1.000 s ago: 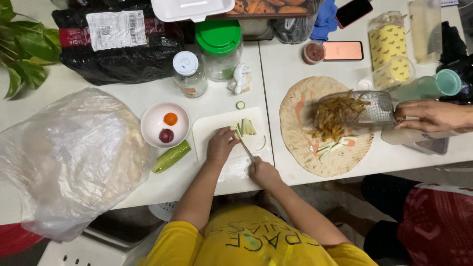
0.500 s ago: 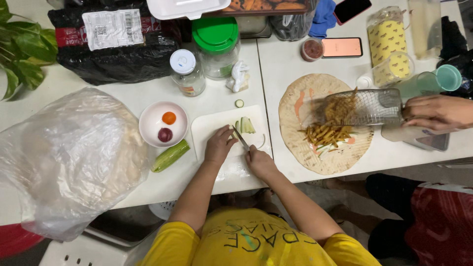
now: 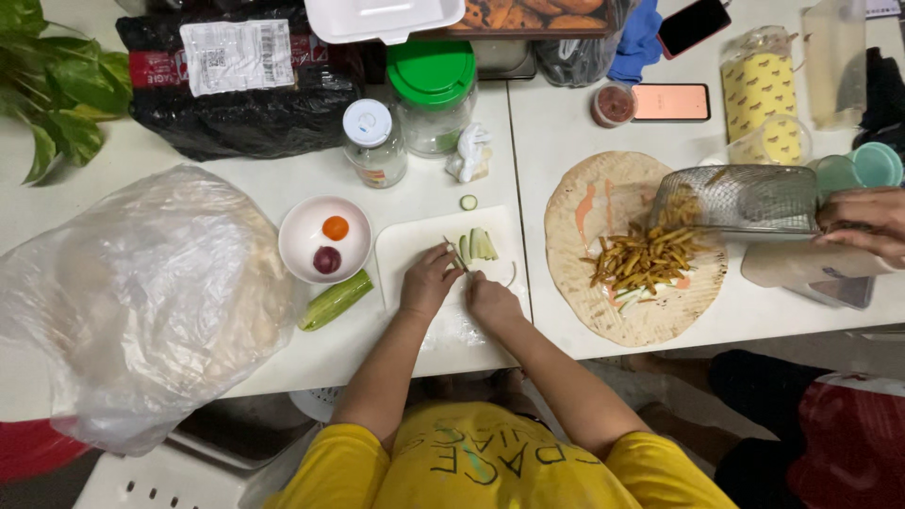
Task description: The person squeezes sauce from a squeeze bottle onto a round flatbread on the table, then walks to a nearby counter to pick up a container of fried filling and returns. They slice a cucumber on a cutting board and place the cucumber slices and filling onto the sauced flatbread to assemble a wrap.
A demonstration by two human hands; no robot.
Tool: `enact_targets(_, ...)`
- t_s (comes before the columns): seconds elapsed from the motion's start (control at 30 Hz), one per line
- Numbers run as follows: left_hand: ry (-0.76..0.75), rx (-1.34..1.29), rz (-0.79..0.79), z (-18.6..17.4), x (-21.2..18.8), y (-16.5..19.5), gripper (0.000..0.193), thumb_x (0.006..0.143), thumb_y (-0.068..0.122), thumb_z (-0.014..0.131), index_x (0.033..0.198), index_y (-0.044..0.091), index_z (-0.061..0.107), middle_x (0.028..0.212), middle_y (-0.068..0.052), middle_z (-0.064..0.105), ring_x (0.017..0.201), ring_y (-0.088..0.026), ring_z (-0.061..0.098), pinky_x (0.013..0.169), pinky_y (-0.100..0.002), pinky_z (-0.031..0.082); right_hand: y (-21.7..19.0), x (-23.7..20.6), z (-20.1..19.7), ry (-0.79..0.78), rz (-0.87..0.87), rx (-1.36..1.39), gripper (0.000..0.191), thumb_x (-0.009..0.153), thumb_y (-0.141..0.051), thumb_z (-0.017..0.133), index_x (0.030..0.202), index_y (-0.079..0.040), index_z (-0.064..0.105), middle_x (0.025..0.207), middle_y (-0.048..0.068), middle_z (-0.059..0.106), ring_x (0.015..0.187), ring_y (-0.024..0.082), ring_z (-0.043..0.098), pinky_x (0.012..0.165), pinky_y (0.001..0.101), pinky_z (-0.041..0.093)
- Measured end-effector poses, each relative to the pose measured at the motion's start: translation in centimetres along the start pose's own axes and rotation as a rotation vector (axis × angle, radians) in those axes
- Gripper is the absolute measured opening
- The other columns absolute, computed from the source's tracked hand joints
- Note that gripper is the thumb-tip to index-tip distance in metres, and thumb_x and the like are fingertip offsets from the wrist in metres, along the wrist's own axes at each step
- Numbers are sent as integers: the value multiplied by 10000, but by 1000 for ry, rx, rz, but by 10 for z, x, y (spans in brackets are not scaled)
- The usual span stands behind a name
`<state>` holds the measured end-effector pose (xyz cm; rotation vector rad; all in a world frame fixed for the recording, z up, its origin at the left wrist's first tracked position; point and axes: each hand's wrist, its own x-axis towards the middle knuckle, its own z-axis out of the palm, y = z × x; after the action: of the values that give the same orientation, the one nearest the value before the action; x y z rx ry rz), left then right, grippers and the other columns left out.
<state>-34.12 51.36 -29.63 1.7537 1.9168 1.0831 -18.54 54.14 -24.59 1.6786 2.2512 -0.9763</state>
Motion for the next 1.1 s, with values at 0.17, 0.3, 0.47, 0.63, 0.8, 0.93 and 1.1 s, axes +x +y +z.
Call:
enact_targets(0.17, 7, 16, 6, -1, -1, 1, 361, 807, 227, 839, 1125, 80, 750, 1268, -110, 700, 1091, -286, 699, 899, -387, 583, 24, -35, 18, 86, -33, -26, 344, 972, -300, 516, 1185, -35, 569, 825, 262, 711, 782, 445, 705, 727, 556, 565)
enact_targets(0.3, -23, 4, -22, -2, -1, 2, 388, 813, 232, 834, 1154, 81, 724, 1269, -113, 702, 1098, -299, 693, 894, -391, 583, 39, -51, 14, -54, 95, 206, 344, 996, -304, 497, 1169, -21, 587, 753, 252, 704, 654, 410, 706, 657, 517, 573)
enact_targets(0.47, 0, 2, 8, -2, -3, 2, 421, 837, 261, 828, 1189, 76, 691, 1271, -104, 705, 1123, -291, 689, 919, -386, 580, 43, -41, -1, -248, 194, 698, 328, 1026, -280, 504, 1209, -25, 597, 742, 285, 640, 543, 428, 589, 578, 558, 476)
enact_targets(0.63, -9, -15, -6, 1, -5, 2, 428, 812, 268, 840, 1166, 67, 710, 1285, -105, 702, 1134, -285, 687, 923, -384, 574, 34, -40, 10, 98, -38, 281, 298, 1015, -289, 518, 1080, -6, 588, 806, 285, 691, 762, 448, 668, 719, 549, 523)
enact_targets(0.8, -3, -20, -9, 2, -4, 3, 415, 819, 259, 833, 1167, 58, 728, 1281, -104, 709, 1141, -273, 689, 939, -376, 574, 26, -32, 14, 45, 11, 82, 296, 1012, -298, 478, 1082, -15, 531, 834, 284, 697, 803, 468, 680, 761, 573, 532)
enact_targets(0.93, 1, -23, 13, 0, -4, 2, 412, 817, 261, 832, 1158, 48, 737, 1287, -107, 709, 1140, -270, 693, 944, -371, 577, 24, -30, 13, 54, 3, 17, 299, 1011, -307, 483, 1077, -19, 523, 840, 276, 696, 807, 465, 682, 755, 573, 541)
enact_targets(1.1, -26, -26, 19, -1, -3, 2, 414, 815, 262, 839, 1148, 35, 745, 1291, -115, 708, 1134, -278, 688, 948, -375, 569, 17, -22, 12, 55, -10, 5, 289, 1003, -291, 481, 1078, -15, 520, 846, 271, 701, 809, 460, 690, 760, 570, 544)
